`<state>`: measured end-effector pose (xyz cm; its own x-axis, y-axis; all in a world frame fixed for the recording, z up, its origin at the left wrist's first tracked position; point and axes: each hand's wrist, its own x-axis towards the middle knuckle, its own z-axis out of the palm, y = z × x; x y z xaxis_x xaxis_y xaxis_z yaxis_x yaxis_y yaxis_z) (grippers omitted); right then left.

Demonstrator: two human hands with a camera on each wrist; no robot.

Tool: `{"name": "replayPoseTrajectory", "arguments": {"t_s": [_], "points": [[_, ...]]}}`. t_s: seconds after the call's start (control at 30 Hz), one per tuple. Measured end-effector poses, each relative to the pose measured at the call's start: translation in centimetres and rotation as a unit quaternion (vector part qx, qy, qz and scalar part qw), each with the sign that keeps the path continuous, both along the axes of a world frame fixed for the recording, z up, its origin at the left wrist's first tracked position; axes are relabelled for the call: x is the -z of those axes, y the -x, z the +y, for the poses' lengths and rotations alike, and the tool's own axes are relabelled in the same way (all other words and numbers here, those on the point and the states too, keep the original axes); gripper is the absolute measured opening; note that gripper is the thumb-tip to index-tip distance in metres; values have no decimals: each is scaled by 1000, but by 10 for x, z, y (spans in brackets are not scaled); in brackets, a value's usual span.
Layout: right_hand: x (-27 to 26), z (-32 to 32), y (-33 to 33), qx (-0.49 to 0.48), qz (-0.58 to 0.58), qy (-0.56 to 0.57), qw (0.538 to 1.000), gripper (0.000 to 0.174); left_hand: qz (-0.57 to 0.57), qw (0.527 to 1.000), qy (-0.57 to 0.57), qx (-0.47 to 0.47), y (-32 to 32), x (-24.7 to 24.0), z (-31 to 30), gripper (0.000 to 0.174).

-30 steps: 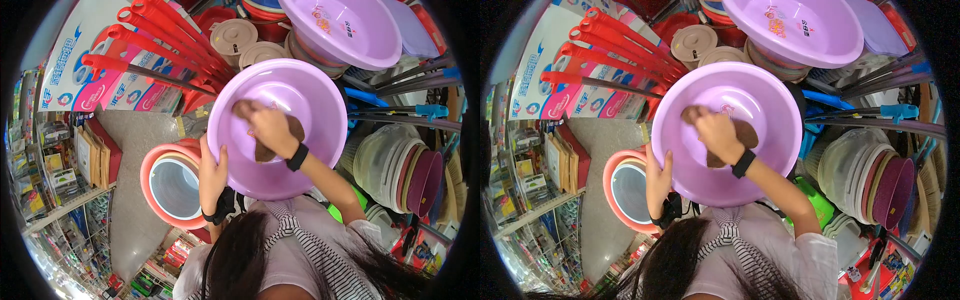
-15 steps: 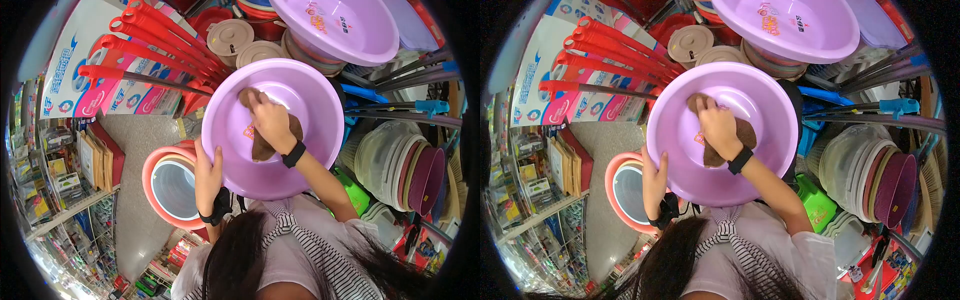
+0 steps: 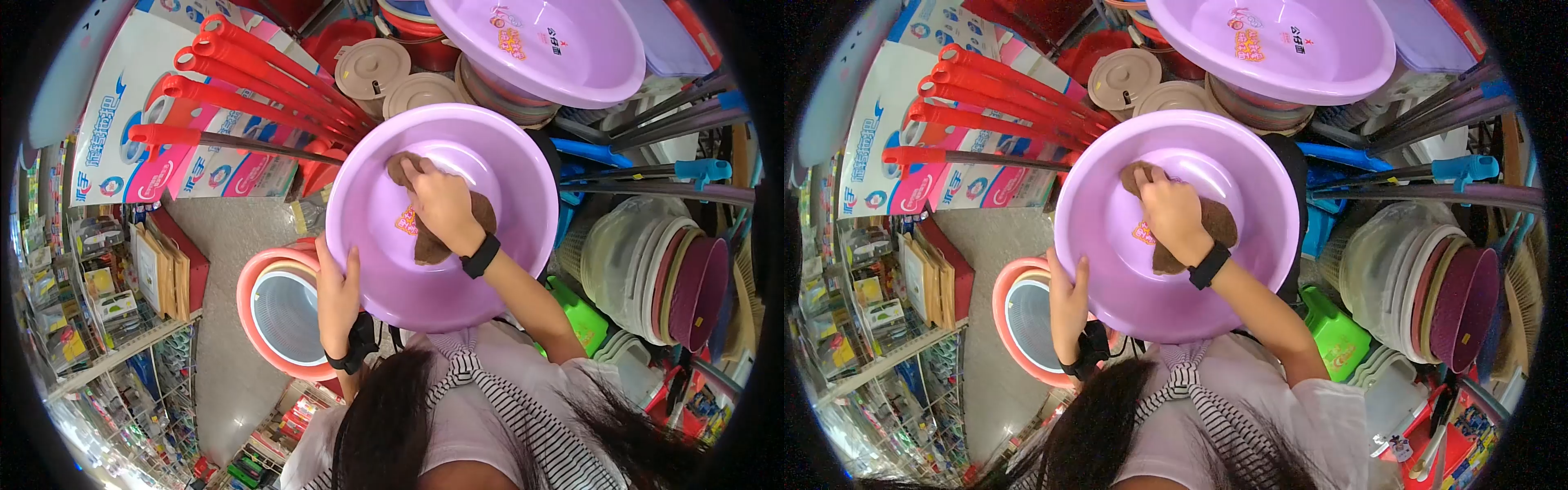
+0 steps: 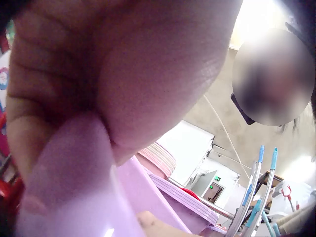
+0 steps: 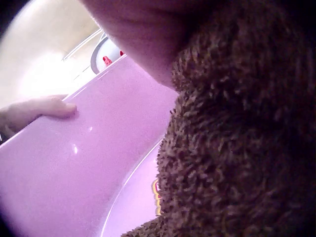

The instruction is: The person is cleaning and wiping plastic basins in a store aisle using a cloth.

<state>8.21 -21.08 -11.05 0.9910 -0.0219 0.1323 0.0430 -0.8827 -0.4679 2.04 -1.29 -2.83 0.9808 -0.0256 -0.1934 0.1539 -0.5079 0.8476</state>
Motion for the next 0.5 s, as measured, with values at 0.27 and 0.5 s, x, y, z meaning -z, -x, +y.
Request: {"name": "replayPoseTrajectory", "arguments": {"t_s": [0.27,0.5], "points": [[-10,-22,0,61,37,24,997,38,-18,999,-22,-19,6,4,5,41],[-8,6,0,-27,-17,28,999,23,12,999,-14,-31,4,-1,4,39]]}}
